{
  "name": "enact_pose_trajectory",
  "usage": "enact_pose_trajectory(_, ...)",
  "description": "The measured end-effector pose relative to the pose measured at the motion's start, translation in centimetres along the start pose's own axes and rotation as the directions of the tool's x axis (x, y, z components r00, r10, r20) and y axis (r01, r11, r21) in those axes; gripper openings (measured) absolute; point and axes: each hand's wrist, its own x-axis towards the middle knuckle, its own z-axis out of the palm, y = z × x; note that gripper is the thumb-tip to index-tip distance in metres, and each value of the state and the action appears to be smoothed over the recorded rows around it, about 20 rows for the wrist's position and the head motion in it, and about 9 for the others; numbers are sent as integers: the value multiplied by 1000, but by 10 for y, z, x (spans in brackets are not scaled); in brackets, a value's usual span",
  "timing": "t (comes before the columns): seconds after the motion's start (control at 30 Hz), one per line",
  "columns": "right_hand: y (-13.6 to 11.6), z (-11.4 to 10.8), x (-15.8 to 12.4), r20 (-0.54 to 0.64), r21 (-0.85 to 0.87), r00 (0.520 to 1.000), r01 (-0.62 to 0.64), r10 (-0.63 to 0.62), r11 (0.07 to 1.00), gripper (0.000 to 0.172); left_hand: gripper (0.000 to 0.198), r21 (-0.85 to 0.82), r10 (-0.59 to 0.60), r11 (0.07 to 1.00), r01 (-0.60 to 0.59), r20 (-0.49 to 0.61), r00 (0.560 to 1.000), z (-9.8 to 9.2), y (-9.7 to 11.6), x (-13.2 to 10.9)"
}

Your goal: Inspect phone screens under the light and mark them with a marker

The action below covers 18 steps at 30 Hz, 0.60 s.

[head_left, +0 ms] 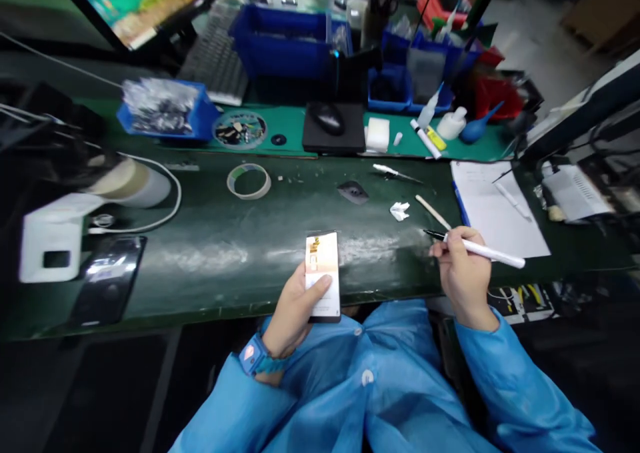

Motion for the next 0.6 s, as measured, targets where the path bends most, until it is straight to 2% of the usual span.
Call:
enact_pose_trajectory(0.13,-26,-4,42,87,-229,993,97,-79,969,34,79,25,-26,999,27,-34,999,-6,-7,0)
enact_pose_trajectory(0.23,-54,6,89,125,-470,985,167,-122,867,33,83,-6,5,1000,-6,-63,998,-8,-13,5)
enact_pose_trajectory(0.33,-78,27,139,123,-568,981,196,-152,799,25,84,-36,15,999,-17,-69,998,-6,-14,8)
enact_pose_trajectory(0.43,-87,56,176,152,-651,982,187,-115,736,19,82,-63,25,998,-30,-77,997,-5,-13,8)
enact_pose_trajectory(0.6,-74,102,202,196,-789,980,172,-24,590,23,78,-104,60,992,-68,-79,995,-7,-19,12)
